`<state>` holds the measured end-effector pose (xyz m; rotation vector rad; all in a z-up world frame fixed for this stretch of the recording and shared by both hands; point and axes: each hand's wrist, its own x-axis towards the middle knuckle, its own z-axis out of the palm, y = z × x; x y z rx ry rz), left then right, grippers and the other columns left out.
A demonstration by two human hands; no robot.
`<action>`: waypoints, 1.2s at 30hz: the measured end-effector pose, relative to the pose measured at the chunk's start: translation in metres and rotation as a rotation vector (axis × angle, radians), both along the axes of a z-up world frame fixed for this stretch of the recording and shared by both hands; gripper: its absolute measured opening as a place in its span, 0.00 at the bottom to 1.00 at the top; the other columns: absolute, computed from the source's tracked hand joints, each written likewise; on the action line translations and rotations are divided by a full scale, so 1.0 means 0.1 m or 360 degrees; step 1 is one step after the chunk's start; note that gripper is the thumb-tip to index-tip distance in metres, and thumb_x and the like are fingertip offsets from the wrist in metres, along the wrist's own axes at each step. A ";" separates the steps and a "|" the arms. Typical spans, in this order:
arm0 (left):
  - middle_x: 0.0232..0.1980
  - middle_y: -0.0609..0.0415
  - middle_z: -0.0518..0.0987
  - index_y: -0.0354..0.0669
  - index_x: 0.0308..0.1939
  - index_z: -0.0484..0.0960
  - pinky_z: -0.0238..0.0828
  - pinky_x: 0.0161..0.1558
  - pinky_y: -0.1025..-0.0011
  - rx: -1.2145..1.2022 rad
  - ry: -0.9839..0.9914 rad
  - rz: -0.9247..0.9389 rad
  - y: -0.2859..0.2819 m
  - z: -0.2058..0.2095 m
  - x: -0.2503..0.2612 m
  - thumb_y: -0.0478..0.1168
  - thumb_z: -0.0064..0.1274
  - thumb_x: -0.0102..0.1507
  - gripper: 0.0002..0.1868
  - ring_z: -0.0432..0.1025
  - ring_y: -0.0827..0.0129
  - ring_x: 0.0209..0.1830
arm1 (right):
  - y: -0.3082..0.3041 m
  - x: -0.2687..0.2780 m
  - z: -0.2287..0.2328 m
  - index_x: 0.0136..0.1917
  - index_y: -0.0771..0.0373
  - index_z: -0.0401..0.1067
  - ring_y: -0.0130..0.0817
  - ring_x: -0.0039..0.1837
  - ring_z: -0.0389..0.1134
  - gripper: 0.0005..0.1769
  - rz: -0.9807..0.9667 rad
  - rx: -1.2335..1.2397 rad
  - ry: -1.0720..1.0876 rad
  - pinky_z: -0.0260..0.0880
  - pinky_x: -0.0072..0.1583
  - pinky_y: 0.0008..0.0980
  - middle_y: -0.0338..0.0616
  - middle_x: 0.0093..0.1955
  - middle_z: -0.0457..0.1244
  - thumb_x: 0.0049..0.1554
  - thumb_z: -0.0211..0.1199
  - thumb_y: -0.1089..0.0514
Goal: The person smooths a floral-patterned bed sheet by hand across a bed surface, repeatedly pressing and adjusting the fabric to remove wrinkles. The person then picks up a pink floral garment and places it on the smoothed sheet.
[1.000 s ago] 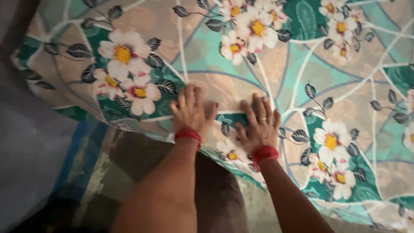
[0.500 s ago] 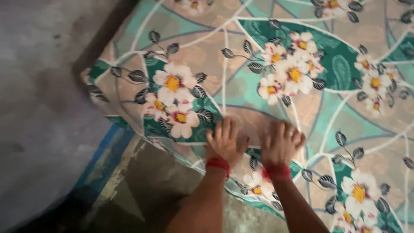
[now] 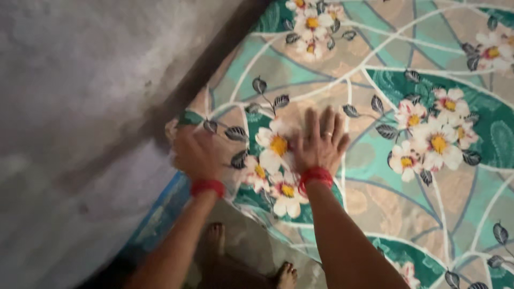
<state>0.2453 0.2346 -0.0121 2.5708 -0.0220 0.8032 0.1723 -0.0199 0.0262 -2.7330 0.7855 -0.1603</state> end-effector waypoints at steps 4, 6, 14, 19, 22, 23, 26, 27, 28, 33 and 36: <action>0.54 0.35 0.80 0.35 0.52 0.82 0.68 0.48 0.38 -0.0083 0.0700 0.0356 0.74 -0.61 1.10 0.51 0.56 0.66 0.22 0.74 0.37 0.54 | 0.01 0.07 0.11 0.81 0.40 0.53 0.50 0.85 0.36 0.37 -0.0042 -0.0012 0.0014 0.33 0.77 0.64 0.44 0.86 0.40 0.61 0.52 0.37; 0.49 0.34 0.81 0.35 0.47 0.86 0.70 0.54 0.50 -0.0382 0.1209 0.0090 0.96 -0.89 1.29 0.52 0.52 0.72 0.21 0.75 0.39 0.52 | 0.01 0.04 0.13 0.81 0.40 0.54 0.49 0.85 0.37 0.37 -0.0047 -0.0022 0.0025 0.33 0.77 0.63 0.43 0.86 0.41 0.60 0.52 0.37; 0.45 0.33 0.81 0.35 0.41 0.81 0.68 0.49 0.50 -0.0424 0.0912 0.0342 0.68 -0.42 1.14 0.43 0.51 0.71 0.13 0.74 0.37 0.47 | 0.02 0.05 0.07 0.80 0.39 0.55 0.46 0.85 0.40 0.36 -0.0068 -0.0115 0.0010 0.35 0.78 0.60 0.42 0.86 0.42 0.60 0.52 0.38; 0.58 0.42 0.78 0.42 0.51 0.78 0.60 0.63 0.46 -0.0216 0.0793 0.0248 0.12 0.44 1.05 0.45 0.53 0.68 0.12 0.70 0.47 0.62 | 0.01 0.06 0.07 0.80 0.40 0.54 0.46 0.85 0.39 0.37 -0.0043 -0.0157 -0.0035 0.36 0.77 0.58 0.42 0.85 0.43 0.59 0.52 0.37; 0.72 0.46 0.64 0.49 0.66 0.68 0.49 0.70 0.43 0.0129 0.0562 -0.0661 -0.62 0.64 1.05 0.55 0.51 0.69 0.27 0.58 0.50 0.74 | 0.01 0.07 0.11 0.79 0.39 0.55 0.46 0.85 0.39 0.37 -0.0048 -0.0188 -0.0039 0.37 0.77 0.57 0.42 0.85 0.43 0.58 0.52 0.37; 0.77 0.48 0.59 0.53 0.71 0.64 0.44 0.71 0.41 0.0272 0.0628 -0.0959 -0.90 0.66 1.05 0.58 0.49 0.68 0.31 0.54 0.51 0.77 | 0.03 0.08 0.12 0.79 0.39 0.55 0.46 0.84 0.39 0.37 -0.0058 -0.0188 -0.0035 0.37 0.77 0.57 0.42 0.85 0.43 0.58 0.52 0.37; 0.82 0.51 0.50 0.57 0.76 0.59 0.36 0.72 0.38 0.0601 0.0615 -0.1317 -1.48 0.65 1.26 0.64 0.42 0.66 0.37 0.46 0.55 0.80 | 0.01 0.10 0.14 0.78 0.39 0.56 0.46 0.84 0.40 0.35 -0.0089 -0.0129 0.0025 0.37 0.76 0.57 0.43 0.84 0.44 0.59 0.52 0.38; 0.82 0.51 0.49 0.57 0.76 0.58 0.35 0.72 0.38 0.0689 0.0570 -0.1343 -1.60 0.64 1.31 0.66 0.40 0.66 0.38 0.45 0.56 0.79 | 0.01 0.09 0.15 0.79 0.39 0.56 0.46 0.84 0.40 0.35 -0.0086 -0.0139 0.0010 0.37 0.76 0.57 0.42 0.84 0.44 0.59 0.52 0.38; 0.82 0.52 0.49 0.58 0.77 0.57 0.34 0.73 0.39 0.0686 0.0601 -0.1324 -1.59 0.65 1.33 0.66 0.41 0.65 0.39 0.44 0.56 0.80 | 0.02 0.09 0.16 0.79 0.39 0.56 0.46 0.84 0.40 0.35 -0.0082 -0.0149 -0.0006 0.37 0.77 0.57 0.42 0.84 0.44 0.59 0.52 0.38; 0.82 0.56 0.49 0.63 0.78 0.54 0.31 0.74 0.38 0.0749 0.0763 -0.1213 -1.48 0.71 1.42 0.67 0.46 0.62 0.43 0.42 0.60 0.82 | -0.03 0.14 0.17 0.73 0.41 0.64 0.50 0.78 0.49 0.31 -0.0108 -0.0175 -0.0046 0.41 0.75 0.56 0.44 0.79 0.53 0.56 0.55 0.40; 0.83 0.58 0.49 0.63 0.78 0.53 0.30 0.74 0.37 0.0718 0.0833 -0.1214 -1.49 0.73 1.39 0.67 0.46 0.61 0.43 0.42 0.62 0.82 | -0.28 0.46 0.06 0.67 0.43 0.70 0.47 0.72 0.56 0.25 -0.0309 -0.0171 0.0083 0.43 0.75 0.55 0.41 0.72 0.60 0.56 0.57 0.43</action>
